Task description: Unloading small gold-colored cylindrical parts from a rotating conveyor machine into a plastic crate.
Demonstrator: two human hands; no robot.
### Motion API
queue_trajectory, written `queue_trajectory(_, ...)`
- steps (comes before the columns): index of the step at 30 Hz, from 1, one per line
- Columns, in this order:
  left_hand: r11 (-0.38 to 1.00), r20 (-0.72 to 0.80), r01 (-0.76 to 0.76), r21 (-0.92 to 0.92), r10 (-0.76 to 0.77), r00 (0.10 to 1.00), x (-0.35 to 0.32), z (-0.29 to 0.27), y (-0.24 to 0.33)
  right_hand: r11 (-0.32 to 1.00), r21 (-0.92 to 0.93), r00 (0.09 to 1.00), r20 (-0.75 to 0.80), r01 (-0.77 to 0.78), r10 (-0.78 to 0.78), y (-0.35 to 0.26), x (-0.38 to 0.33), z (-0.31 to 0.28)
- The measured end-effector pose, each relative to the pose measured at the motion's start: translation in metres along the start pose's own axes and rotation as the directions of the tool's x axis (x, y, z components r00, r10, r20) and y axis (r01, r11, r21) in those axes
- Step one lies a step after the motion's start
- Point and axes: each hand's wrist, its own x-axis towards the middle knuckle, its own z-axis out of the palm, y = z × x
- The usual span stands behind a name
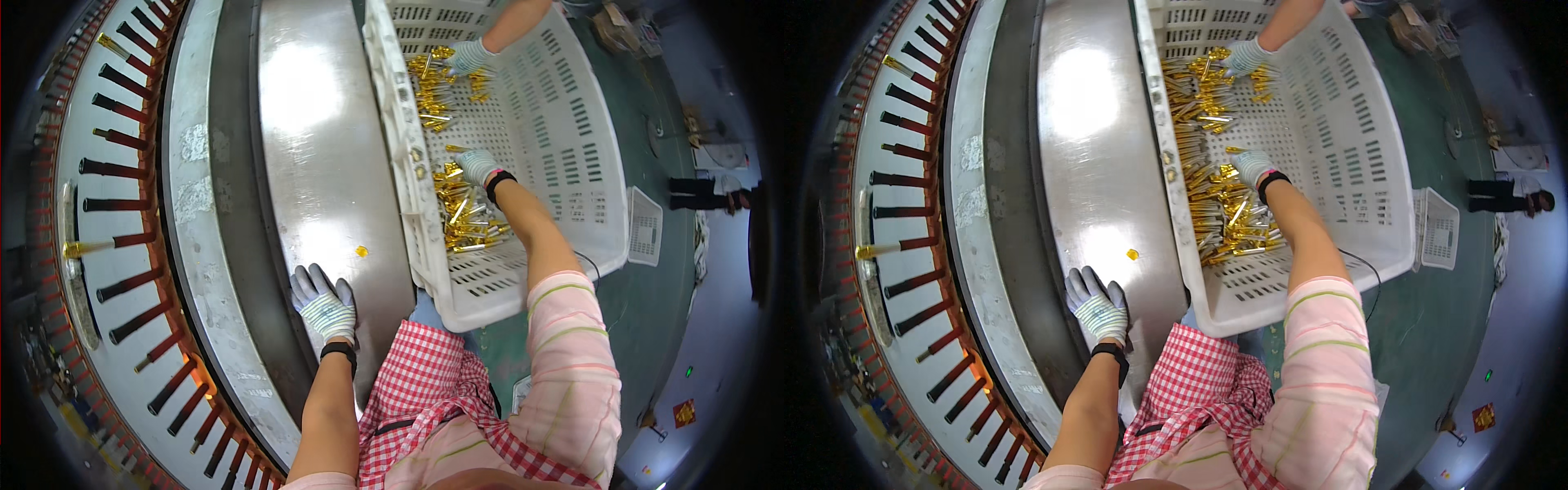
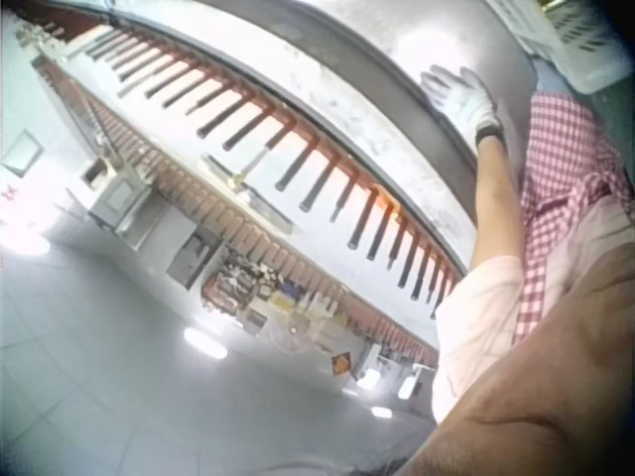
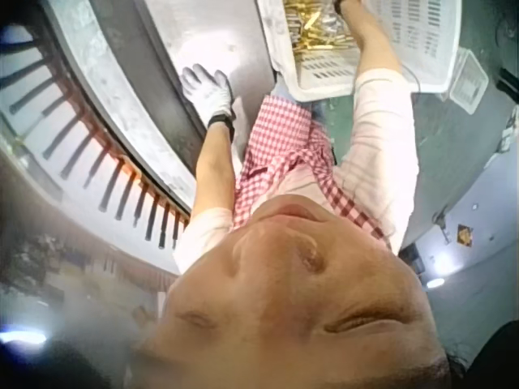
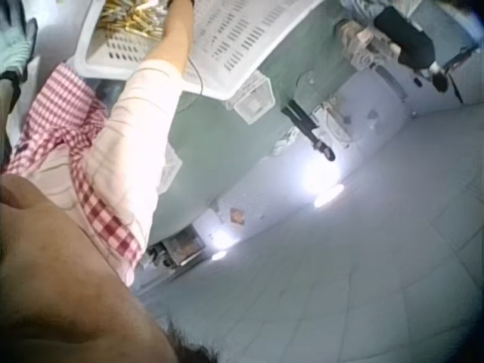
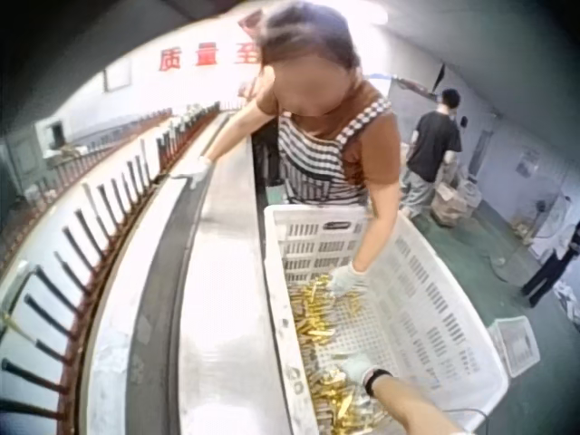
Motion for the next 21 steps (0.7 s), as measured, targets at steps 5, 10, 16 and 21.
queue_trajectory(5, 0.999, 0.066, 0.024, 0.021, -0.025, 0.997, 0.004, -0.005, 0.001, 0.998, -0.044, 0.997, -0.063, -0.04, 0.038, -0.005, 0.028, 0.034)
queue_trajectory(10, 1.0, 0.071, 0.021, 0.002, -0.021, 0.997, 0.007, -0.005, 0.002, 0.998, 0.01, 0.998, 0.0, -0.063, 0.063, 0.001, 0.02, 0.048)
queue_trajectory(16, 0.994, 0.112, 0.067, 0.083, -0.076, 0.991, 0.004, -0.01, -0.018, 0.862, 0.479, 0.986, 0.077, -0.165, 0.146, 0.003, -0.008, -0.048)
queue_trajectory(21, 0.994, 0.15, 0.022, -0.104, -0.006, 0.989, 0.012, 0.006, 0.008, 0.664, 0.72, 0.79, -0.52, 0.202, 0.324, 0.027, -0.089, -0.17)
